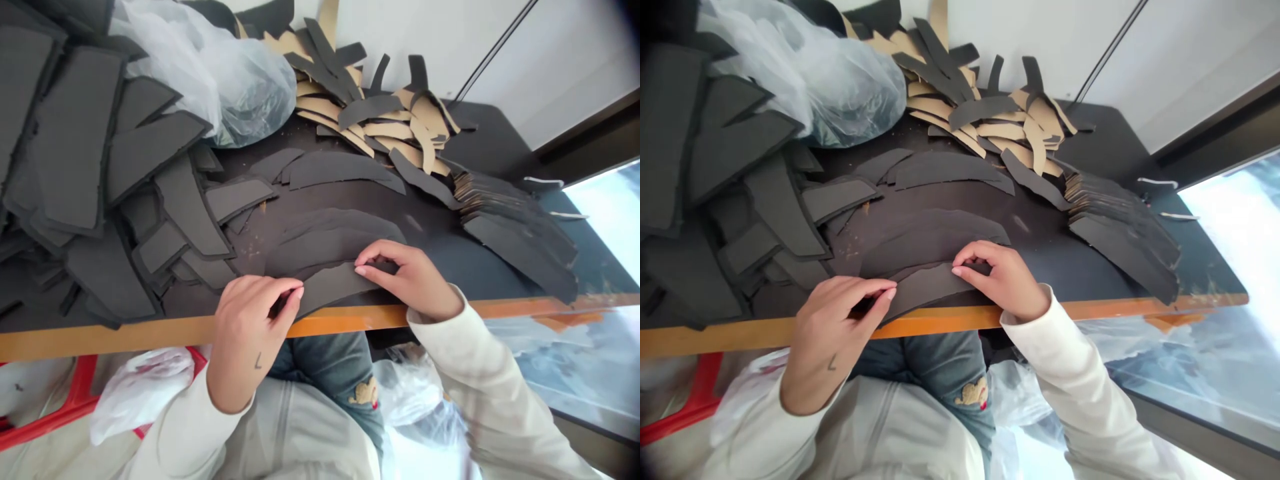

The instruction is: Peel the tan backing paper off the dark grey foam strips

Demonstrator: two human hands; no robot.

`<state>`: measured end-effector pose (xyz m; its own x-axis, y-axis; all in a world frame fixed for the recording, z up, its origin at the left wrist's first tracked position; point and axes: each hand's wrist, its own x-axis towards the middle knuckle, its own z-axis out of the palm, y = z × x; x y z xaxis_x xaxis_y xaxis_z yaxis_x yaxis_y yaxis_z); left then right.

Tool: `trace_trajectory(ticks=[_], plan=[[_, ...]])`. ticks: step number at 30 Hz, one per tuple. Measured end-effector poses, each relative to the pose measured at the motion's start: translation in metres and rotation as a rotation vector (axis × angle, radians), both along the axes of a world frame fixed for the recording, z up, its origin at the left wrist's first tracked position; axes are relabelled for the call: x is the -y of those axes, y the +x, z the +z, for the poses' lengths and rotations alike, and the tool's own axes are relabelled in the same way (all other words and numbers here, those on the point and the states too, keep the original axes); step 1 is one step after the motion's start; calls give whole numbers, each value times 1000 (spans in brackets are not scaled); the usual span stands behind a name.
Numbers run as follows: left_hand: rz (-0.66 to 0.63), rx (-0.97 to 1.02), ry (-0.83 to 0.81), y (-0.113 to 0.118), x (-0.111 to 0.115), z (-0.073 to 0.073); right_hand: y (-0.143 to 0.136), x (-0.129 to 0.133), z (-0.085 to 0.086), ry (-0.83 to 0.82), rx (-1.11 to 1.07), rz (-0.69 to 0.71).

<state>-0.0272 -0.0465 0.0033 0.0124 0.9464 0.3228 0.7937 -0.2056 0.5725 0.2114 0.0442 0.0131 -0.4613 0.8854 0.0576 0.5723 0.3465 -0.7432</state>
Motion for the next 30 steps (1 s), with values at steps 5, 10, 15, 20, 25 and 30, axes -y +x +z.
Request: trace_trajectory(ticks=[5,10,15,20,25,30], plan=[[1,11,4,3,-1,-1,1,-2,2,-26,-2,11],[5,5,16,4,-1,-3,2,-4,2,-26,6,25],[4,-9,51,5,-2,-3,2,-3,2,-14,28,37],[-1,-32,54,5,-3,-2,2,-3,4,6,41,56],[-8,-44,61,4,-3,-2,3,-3,3,29,55,76],[-3,-49,67,5,-3,-3,3,-2,1,60,54,95]])
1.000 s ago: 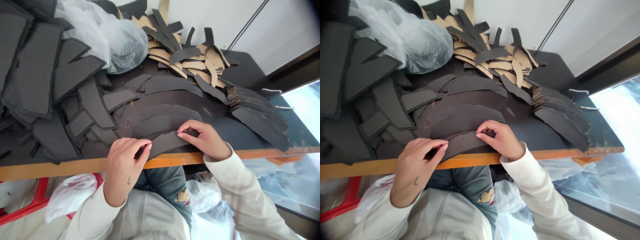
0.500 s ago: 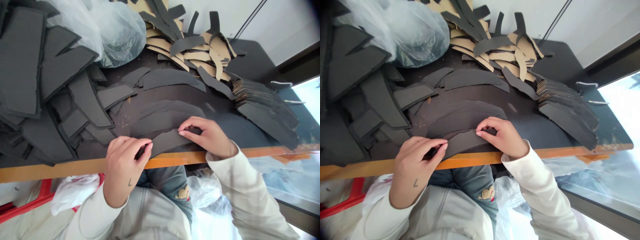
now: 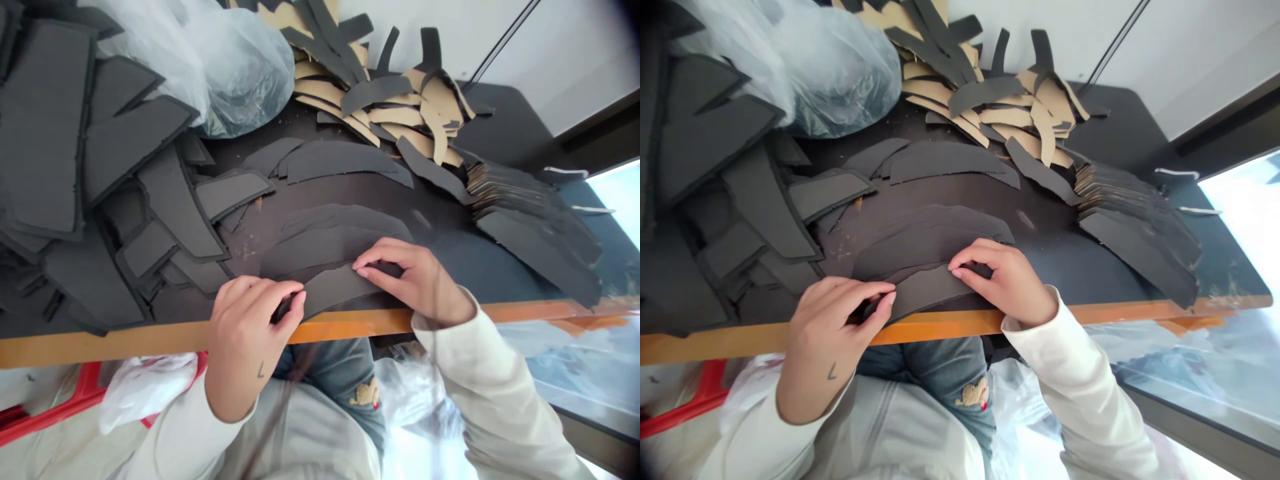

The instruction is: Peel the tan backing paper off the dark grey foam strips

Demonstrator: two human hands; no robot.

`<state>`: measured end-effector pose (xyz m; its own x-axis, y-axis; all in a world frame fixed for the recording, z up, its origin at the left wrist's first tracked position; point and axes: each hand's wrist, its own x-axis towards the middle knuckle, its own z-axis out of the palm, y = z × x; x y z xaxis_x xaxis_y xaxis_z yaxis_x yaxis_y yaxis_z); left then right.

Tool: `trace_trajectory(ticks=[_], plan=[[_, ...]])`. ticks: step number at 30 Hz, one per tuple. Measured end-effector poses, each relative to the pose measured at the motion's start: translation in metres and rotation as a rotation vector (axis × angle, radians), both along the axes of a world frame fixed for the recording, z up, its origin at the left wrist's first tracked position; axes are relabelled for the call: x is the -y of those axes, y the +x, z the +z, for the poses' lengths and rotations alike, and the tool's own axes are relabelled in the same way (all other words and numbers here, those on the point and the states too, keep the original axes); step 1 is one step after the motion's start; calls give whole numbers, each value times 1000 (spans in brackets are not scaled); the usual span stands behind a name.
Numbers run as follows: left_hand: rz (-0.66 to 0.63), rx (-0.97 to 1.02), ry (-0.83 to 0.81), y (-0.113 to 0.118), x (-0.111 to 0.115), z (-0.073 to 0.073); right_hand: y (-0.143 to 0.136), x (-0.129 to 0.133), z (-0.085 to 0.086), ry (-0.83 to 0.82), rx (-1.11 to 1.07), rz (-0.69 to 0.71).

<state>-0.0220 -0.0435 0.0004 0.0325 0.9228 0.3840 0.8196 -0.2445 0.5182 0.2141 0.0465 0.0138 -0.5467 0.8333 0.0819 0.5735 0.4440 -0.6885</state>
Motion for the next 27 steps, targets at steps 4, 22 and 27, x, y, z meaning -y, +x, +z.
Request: trace_trajectory(ticks=[4,22,27], plan=[[15,-1,0,1,0,-1,0,1,-2,18,-27,10],[136,191,-465,-17,5,29,2,1,-5,47,-3,35],[172,348,-475,-19,10,21,2,0,-7,54,5,39]])
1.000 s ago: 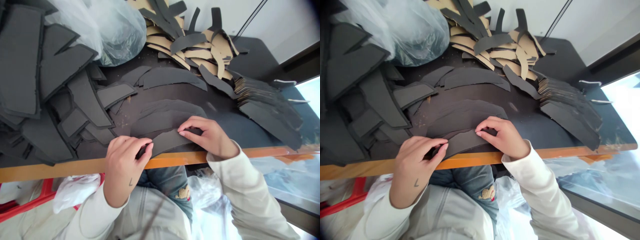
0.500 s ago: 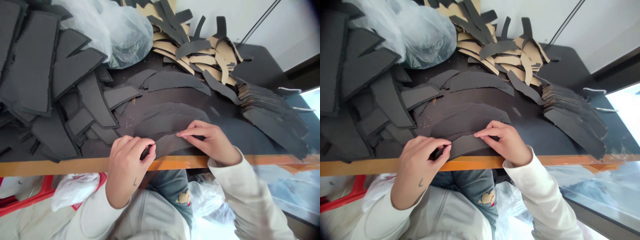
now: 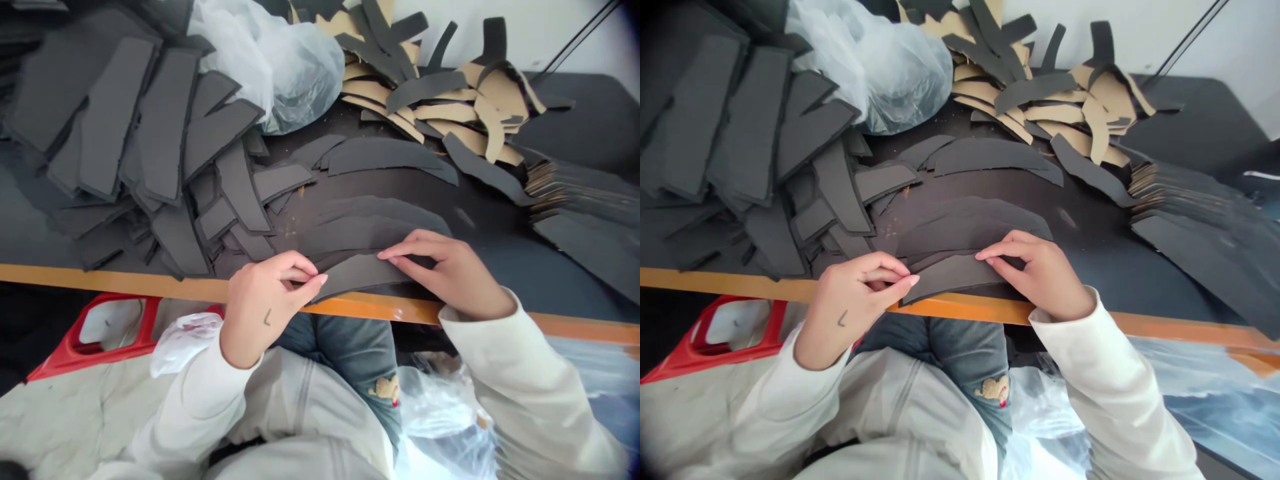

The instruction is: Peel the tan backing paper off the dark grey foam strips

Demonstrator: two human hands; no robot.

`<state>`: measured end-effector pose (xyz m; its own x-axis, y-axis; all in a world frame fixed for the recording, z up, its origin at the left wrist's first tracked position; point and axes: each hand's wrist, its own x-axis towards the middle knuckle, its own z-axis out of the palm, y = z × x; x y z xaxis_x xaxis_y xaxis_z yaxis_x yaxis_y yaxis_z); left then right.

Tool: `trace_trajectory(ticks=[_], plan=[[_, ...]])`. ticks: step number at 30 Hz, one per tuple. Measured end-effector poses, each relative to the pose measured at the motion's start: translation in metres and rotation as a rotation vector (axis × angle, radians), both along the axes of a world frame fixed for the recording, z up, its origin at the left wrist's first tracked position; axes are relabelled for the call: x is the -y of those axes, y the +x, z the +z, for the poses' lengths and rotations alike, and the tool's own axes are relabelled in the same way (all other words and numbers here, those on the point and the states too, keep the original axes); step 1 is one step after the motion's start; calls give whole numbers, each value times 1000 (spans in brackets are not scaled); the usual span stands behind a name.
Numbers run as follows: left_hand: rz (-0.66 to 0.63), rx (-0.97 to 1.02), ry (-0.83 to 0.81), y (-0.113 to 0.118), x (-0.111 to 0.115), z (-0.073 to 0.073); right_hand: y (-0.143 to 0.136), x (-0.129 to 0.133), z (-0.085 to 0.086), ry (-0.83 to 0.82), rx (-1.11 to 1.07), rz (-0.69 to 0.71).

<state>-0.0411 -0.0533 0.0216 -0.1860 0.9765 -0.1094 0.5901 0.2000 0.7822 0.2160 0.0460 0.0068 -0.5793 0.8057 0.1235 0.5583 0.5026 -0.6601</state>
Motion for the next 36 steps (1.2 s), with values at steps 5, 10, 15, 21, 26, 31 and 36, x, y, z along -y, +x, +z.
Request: trace_trajectory(ticks=[5,10,15,21,26,31,36], plan=[[-9,-75,68,3,0,0,0,0,-1,20,-5,-4],[6,-334,224,9,8,1,0,0,-1,22,2,-9],[6,-549,398,14,16,-5,0,0,-3,29,8,-15],[-54,-561,646,14,20,-18,0,0,-4,31,10,-11],[-76,-575,690,12,26,-25,0,0,-4,33,5,-1],[-45,-619,583,-1,26,-19,1,-1,-4,38,1,5],[-246,-411,617,-12,14,-5,2,-1,-4,30,12,10]])
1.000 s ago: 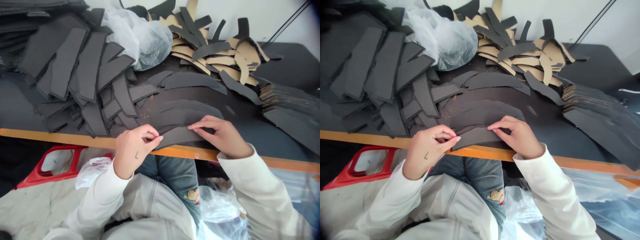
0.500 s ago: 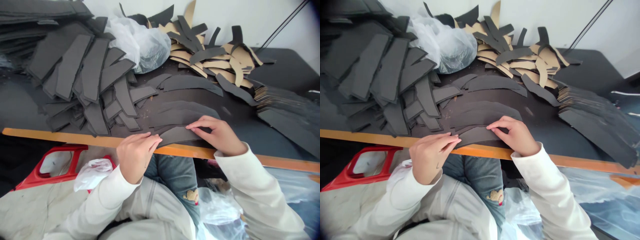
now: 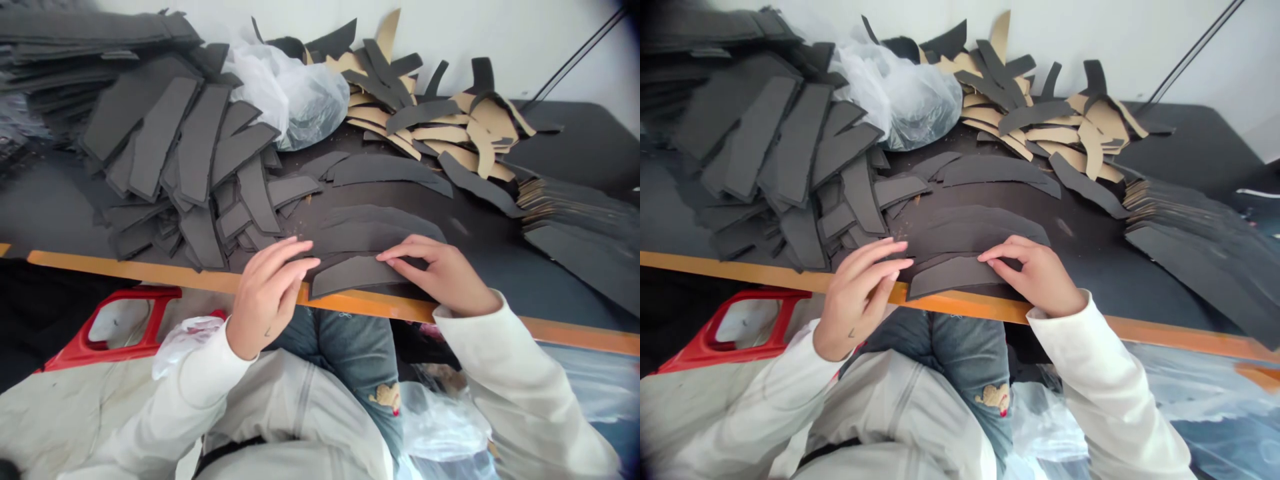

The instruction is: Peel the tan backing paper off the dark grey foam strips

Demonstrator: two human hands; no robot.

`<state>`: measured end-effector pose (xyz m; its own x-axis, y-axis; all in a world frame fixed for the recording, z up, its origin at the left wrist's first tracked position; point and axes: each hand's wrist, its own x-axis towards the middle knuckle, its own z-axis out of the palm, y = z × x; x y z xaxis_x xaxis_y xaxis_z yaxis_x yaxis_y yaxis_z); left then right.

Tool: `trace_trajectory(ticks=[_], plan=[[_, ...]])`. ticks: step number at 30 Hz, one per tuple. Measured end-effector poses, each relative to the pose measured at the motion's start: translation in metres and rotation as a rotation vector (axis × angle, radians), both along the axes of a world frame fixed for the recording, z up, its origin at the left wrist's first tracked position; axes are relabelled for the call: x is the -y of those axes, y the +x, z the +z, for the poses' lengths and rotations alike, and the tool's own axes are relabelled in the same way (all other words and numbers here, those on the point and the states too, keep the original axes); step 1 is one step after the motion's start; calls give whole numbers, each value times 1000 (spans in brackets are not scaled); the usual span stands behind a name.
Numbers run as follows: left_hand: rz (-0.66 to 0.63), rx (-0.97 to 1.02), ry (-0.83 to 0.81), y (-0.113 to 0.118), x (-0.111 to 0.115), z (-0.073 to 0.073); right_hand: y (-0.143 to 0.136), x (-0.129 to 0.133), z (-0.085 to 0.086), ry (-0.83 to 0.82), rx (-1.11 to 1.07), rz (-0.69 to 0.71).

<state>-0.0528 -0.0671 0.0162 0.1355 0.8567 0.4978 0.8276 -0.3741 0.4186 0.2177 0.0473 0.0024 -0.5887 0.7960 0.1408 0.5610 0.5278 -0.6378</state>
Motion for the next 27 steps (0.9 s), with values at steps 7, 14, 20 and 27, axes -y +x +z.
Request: trace_trajectory(ticks=[7,14,20,27], plan=[[-268,-334,-79,61,-15,-3,-2,0,2,5,-3,9],[19,-425,-185,97,11,-27,0,1,1,30,6,5],[135,-451,-234,66,32,-27,-2,8,3,33,30,-64],[1,-497,-143,40,32,-29,-3,36,20,117,163,-335]])
